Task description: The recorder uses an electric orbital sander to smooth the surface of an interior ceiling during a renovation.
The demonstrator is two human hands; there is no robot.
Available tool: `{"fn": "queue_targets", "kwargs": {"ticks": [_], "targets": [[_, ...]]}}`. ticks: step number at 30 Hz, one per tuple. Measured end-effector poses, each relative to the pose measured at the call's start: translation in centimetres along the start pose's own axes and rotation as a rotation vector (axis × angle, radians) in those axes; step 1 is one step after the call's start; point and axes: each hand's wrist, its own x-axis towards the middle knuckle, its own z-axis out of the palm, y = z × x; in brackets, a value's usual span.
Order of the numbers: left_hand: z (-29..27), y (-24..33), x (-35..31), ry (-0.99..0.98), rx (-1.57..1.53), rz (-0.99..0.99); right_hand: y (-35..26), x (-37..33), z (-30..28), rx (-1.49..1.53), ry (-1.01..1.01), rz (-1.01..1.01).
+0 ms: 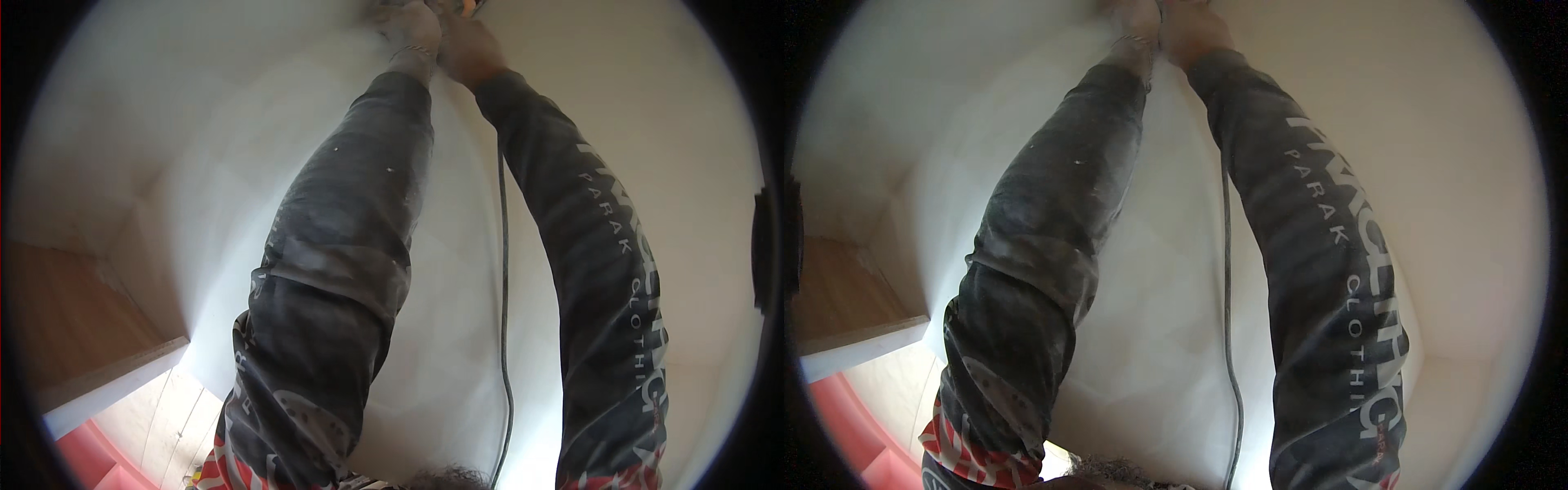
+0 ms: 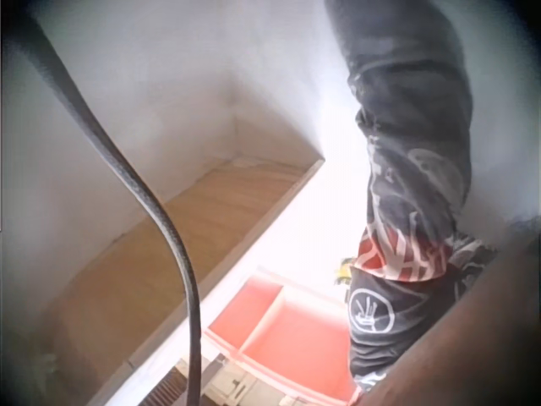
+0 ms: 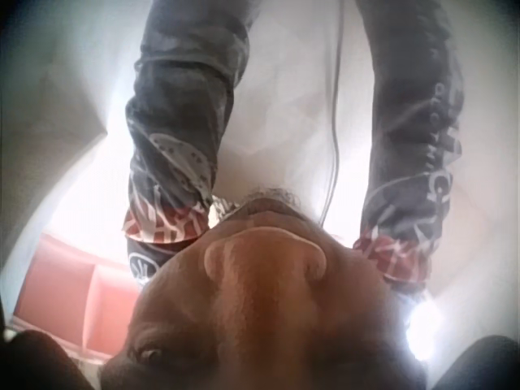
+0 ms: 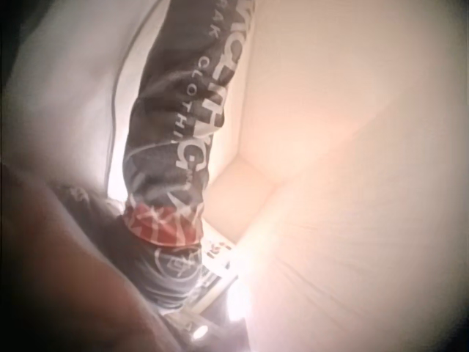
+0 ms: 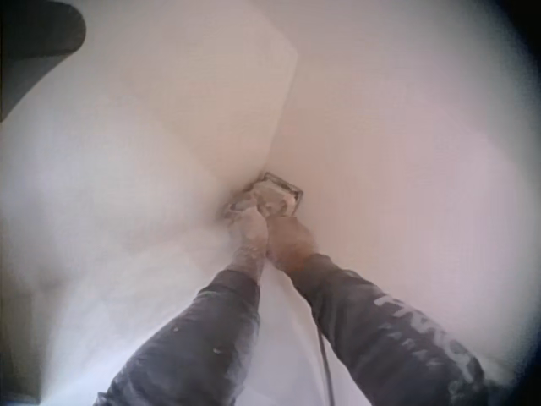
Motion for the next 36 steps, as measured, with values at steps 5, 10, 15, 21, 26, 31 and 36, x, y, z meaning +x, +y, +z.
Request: {"fn": "queue_targets", "kwargs": {"ticks": [5, 10, 15, 21, 26, 31, 36], "targets": [[-1.2, 1.5, -0.5, -0.041, -0.069, -0.028, -1.2, -0.8, -1.2, -0.011, -0.048, 0.026], [-1.9, 1.8, -0.7, -0.065, -0.109, -0.041, -2.1, -1.4, -2.2, 0.053, -0.069, 0.027], [-2.9, 1.8, -0.4, -0.078, -0.131, -0.051, -2.5, -0.8, -2.1, 0.023, -0.066, -0.017], [-3.3, 2.3, -0.8, -0.086, -0.141, -0.055, -2.1, -1.3, -1.5, 0.071, -0.064, 0.013], [-3.7, 2.5, -0.9, -0.077, -0.147, -0.058, -2.4, -1.7, -2.0, 0.087, -0.061, 0.01], [-4.0, 2.6, -1.0, -0.076, -0.155, -0.068, -2.9, -1.7, -2.2, 0.061, -0.059, 0.046], [-4.3, 2.7, -1.2, -0.072, -0.167, -0.075, -2.2, -1.1, -1.4, 0.038, -0.08, 0.064]]}}
